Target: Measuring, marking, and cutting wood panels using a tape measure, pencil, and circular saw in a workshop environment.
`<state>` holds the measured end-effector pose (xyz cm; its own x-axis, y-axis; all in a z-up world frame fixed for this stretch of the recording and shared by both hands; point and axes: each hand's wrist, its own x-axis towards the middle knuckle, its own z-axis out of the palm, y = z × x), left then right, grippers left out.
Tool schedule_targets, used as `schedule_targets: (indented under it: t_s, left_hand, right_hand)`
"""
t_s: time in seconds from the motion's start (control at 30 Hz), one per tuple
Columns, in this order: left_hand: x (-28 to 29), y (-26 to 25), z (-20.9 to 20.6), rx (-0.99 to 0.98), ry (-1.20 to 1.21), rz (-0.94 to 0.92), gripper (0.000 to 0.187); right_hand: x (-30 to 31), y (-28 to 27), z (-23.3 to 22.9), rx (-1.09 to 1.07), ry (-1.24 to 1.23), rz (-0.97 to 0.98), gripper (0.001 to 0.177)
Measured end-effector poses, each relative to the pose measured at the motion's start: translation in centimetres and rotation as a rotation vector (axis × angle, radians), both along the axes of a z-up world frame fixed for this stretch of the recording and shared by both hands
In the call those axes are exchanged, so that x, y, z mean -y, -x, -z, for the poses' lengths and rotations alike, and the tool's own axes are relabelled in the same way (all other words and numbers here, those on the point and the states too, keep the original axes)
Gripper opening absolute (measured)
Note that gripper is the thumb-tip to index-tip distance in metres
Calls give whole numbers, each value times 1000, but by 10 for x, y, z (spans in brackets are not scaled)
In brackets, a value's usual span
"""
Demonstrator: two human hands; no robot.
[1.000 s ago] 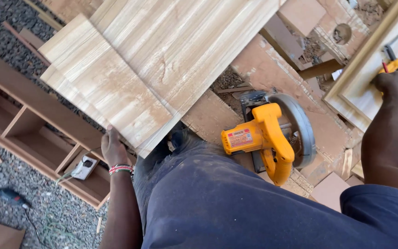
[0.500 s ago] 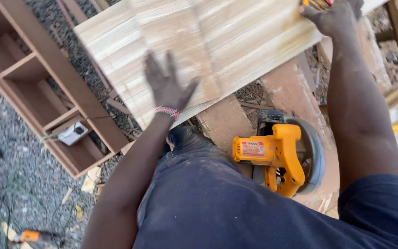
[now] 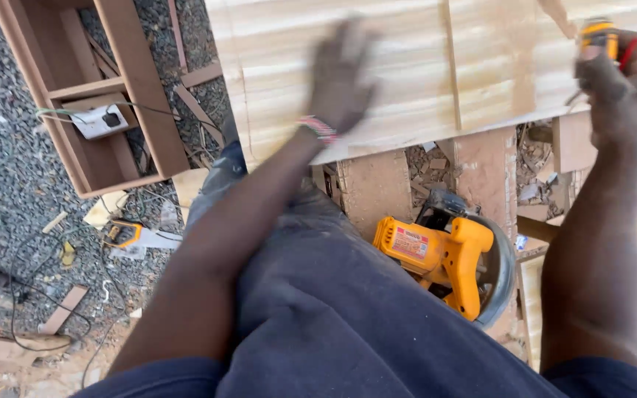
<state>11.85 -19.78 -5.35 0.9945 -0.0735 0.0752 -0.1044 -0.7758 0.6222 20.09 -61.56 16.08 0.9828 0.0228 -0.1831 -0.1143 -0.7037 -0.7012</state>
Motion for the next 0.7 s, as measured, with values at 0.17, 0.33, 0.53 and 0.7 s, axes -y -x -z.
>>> schedule_targets:
  t_s: [0.17,0.33,0.53,0.7]
  left_hand:
    - [-156,113,-32,-460,71,-562,132]
    - [-161,139,-60,-841,1182,-781,111]
    - [-160,153,-12,-583,1305,-852,47]
    - [-220,160,-21,-610,1252,-894,37]
  right_hand:
    - [-75,22,11,-260,-254,-288,56]
    - [-202,39,11,-371,46,-625,73]
    - [-319,93,28,-392,-82,-883,75]
    - [-381,132,35,-438,-120,-900,78]
